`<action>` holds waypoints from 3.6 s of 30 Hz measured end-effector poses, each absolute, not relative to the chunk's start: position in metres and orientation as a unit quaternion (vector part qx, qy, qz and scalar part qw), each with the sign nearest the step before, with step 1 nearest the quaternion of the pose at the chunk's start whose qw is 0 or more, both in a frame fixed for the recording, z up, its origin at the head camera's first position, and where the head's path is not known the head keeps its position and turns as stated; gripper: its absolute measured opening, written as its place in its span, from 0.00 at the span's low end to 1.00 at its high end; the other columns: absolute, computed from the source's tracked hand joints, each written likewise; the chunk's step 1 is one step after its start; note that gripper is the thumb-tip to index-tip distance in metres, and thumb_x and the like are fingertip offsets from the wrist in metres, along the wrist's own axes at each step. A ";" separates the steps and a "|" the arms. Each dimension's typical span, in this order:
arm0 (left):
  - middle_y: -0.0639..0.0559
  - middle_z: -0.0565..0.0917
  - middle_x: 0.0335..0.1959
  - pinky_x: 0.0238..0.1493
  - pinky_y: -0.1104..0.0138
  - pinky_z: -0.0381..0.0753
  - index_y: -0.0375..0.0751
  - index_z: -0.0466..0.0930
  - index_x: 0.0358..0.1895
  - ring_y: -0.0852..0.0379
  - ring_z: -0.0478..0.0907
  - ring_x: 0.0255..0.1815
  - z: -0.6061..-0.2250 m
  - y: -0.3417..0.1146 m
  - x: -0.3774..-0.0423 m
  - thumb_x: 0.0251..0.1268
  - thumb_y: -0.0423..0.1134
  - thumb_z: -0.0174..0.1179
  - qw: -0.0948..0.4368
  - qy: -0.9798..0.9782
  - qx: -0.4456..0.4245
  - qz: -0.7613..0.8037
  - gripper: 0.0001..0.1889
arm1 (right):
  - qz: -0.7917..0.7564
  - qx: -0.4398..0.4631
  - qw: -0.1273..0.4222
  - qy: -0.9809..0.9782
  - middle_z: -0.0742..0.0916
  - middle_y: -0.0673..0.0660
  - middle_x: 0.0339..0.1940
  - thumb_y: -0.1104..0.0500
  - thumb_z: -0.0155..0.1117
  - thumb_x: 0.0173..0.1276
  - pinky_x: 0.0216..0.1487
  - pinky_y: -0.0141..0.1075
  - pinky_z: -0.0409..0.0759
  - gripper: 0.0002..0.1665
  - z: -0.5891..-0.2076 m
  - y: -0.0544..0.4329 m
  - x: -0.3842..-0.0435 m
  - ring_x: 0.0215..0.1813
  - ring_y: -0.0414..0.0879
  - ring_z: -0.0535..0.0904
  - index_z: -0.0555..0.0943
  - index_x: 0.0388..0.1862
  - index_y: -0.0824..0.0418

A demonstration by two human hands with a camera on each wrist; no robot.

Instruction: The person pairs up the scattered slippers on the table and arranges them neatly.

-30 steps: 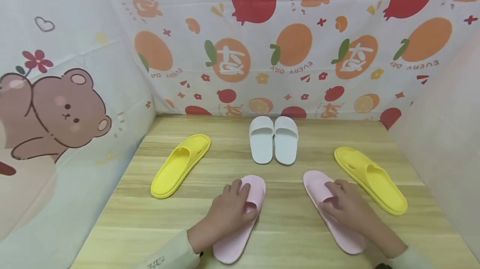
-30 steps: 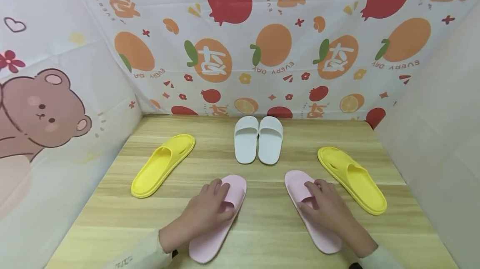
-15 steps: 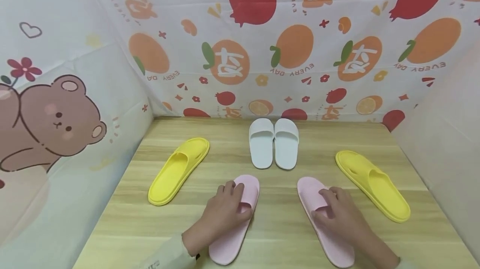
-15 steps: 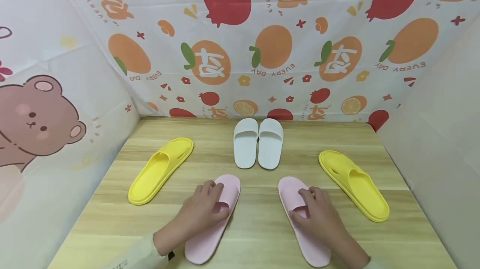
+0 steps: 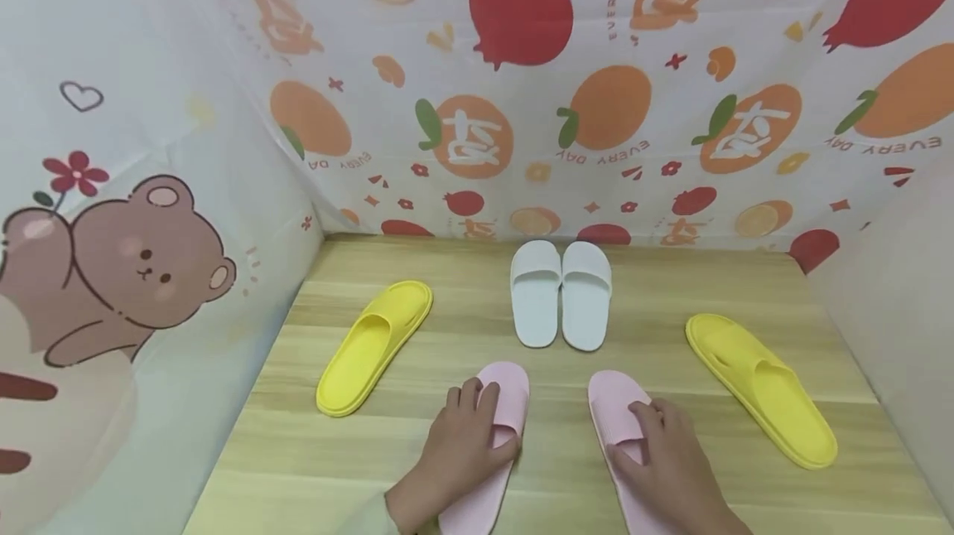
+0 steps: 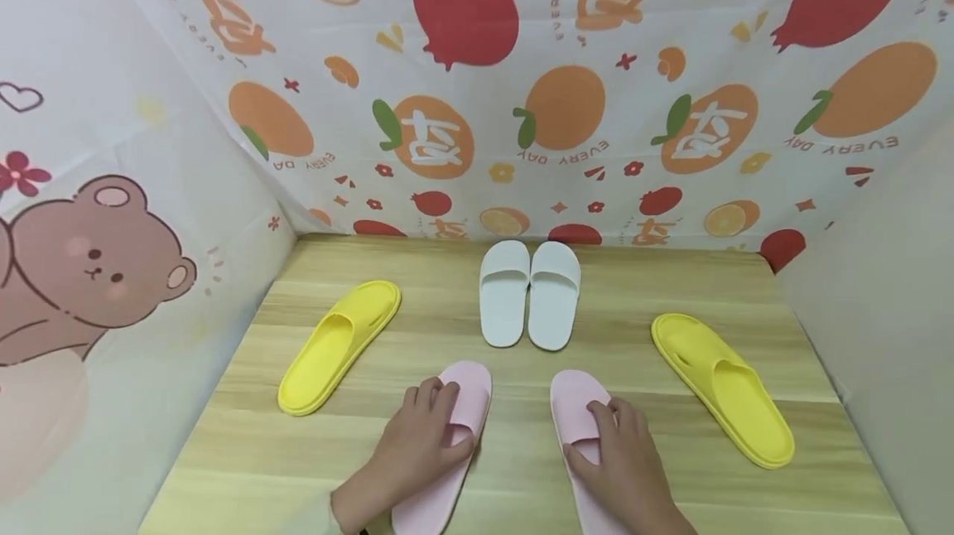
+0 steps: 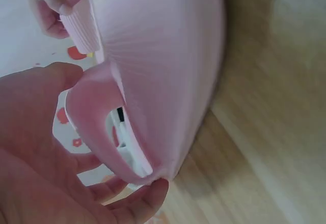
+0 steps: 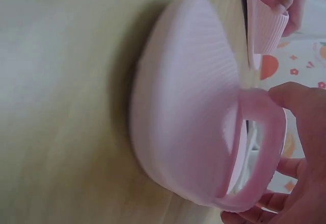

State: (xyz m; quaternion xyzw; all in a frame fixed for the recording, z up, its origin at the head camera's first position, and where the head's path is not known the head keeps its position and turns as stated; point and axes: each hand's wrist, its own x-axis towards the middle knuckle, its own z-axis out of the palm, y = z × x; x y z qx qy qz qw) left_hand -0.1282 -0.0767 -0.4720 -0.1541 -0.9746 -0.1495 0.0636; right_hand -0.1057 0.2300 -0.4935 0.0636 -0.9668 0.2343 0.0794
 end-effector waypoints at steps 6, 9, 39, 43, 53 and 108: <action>0.43 0.72 0.50 0.23 0.68 0.64 0.43 0.70 0.57 0.49 0.66 0.40 -0.467 -0.076 -0.129 0.55 0.59 0.64 0.062 -0.973 -0.162 -0.152 0.32 | 0.242 0.054 0.070 -0.966 0.75 0.64 0.61 0.44 0.76 0.55 0.54 0.61 0.74 0.37 -0.484 0.229 -0.104 0.61 0.61 0.69 0.76 0.61 0.56; 0.43 0.72 0.50 0.22 0.68 0.63 0.43 0.70 0.56 0.49 0.65 0.40 -0.463 -0.075 -0.130 0.56 0.59 0.63 0.043 -0.973 -0.165 -0.158 0.31 | 0.239 0.061 0.073 -0.966 0.75 0.65 0.60 0.45 0.76 0.56 0.55 0.60 0.74 0.37 -0.481 0.230 -0.103 0.61 0.61 0.69 0.76 0.61 0.57; 0.43 0.70 0.42 0.23 0.61 0.71 0.38 0.72 0.53 0.46 0.67 0.41 -0.467 -0.072 -0.126 0.57 0.60 0.64 0.040 -0.973 -0.145 -0.175 0.32 | 0.258 0.046 0.049 -0.964 0.77 0.72 0.55 0.44 0.74 0.57 0.53 0.59 0.78 0.36 -0.476 0.174 -0.106 0.59 0.65 0.71 0.78 0.57 0.65; 0.44 0.70 0.40 0.23 0.62 0.71 0.37 0.73 0.52 0.48 0.67 0.38 -0.468 -0.073 -0.123 0.57 0.61 0.64 0.056 -0.974 -0.146 -0.164 0.32 | 0.265 0.051 0.047 -0.962 0.77 0.69 0.53 0.42 0.73 0.58 0.51 0.56 0.79 0.35 -0.476 0.160 -0.107 0.58 0.62 0.71 0.78 0.56 0.64; 0.44 0.70 0.38 0.21 0.64 0.70 0.36 0.73 0.50 0.50 0.67 0.35 -0.470 -0.078 -0.117 0.57 0.61 0.65 0.101 -0.973 -0.146 -0.144 0.32 | 0.259 0.050 0.053 -0.963 0.76 0.63 0.47 0.40 0.73 0.58 0.42 0.48 0.78 0.35 -0.478 0.125 -0.112 0.52 0.57 0.70 0.79 0.56 0.62; 0.28 0.75 0.44 0.46 0.43 0.79 0.26 0.72 0.54 0.30 0.76 0.44 -0.458 -0.148 -0.194 0.67 0.51 0.62 0.066 -0.985 -0.068 -0.141 0.29 | 0.253 0.153 0.040 -0.955 0.77 0.61 0.38 0.47 0.63 0.72 0.44 0.45 0.70 0.20 -0.462 0.033 -0.211 0.42 0.55 0.70 0.84 0.46 0.63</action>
